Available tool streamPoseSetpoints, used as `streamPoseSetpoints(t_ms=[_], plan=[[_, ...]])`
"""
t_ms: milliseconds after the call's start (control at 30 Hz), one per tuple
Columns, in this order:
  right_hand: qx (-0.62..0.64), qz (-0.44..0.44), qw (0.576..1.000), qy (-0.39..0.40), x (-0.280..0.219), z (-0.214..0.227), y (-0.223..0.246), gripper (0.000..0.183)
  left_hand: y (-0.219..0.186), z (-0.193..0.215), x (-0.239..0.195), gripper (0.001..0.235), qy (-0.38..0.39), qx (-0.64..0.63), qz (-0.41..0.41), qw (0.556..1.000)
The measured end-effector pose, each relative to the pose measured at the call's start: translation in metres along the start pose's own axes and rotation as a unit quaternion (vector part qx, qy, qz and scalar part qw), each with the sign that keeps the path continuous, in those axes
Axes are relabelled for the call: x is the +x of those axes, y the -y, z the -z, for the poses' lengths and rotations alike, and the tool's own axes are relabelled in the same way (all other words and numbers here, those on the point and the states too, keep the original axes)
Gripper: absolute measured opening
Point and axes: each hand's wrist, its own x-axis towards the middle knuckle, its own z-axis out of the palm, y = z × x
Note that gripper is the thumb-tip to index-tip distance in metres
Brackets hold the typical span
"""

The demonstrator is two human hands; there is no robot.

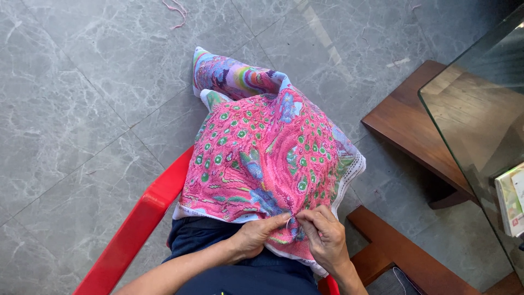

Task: A person is performing cross-stitching on a pink patterned fabric using a needle and thread while sitting in a chair.

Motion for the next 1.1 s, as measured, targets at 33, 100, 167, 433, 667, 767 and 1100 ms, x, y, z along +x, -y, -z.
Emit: streamPoseSetpoints(t_ms=[33, 100, 167, 433, 667, 767, 1100], plan=[[0.000, 0.000, 1.000, 0.000, 0.001, -0.001, 0.003, 0.011, -0.001, -0.001, 0.000, 0.019, 0.001, 0.000, 0.000, 1.000], [0.002, -0.009, 0.999, -0.031, 0.002, -0.004, 0.008, 0.010, -0.003, -0.004, -0.002, 0.031, -0.003, 0.009, 0.007, 1.000], [-0.015, -0.013, 0.998, -0.066, 0.003, -0.008, 0.023, 0.011, -0.005, -0.006, -0.004, 0.042, -0.008, 0.018, 0.009, 1.000], [-0.216, 0.083, 0.964, -0.130, -0.012, -0.027, 0.035, 0.031, -0.005, -0.016, -0.018, 0.037, 0.097, 0.037, -0.019, 0.994], [-0.372, 0.140, 0.916, -0.051, 0.000, -0.031, 0.036, 0.021, -0.015, -0.025, -0.031, 0.024, 0.078, 0.054, -0.078, 0.992], [-0.384, 0.180, 0.904, -0.051, 0.013, -0.024, 0.047, 0.015, -0.016, -0.026, -0.032, 0.019, 0.041, 0.087, -0.049, 0.994], [0.109, -0.127, 0.980, 0.106, 0.039, 0.012, 0.051, 0.016, 0.000, -0.005, -0.012, 0.024, 0.031, 0.019, 0.033, 0.999]])
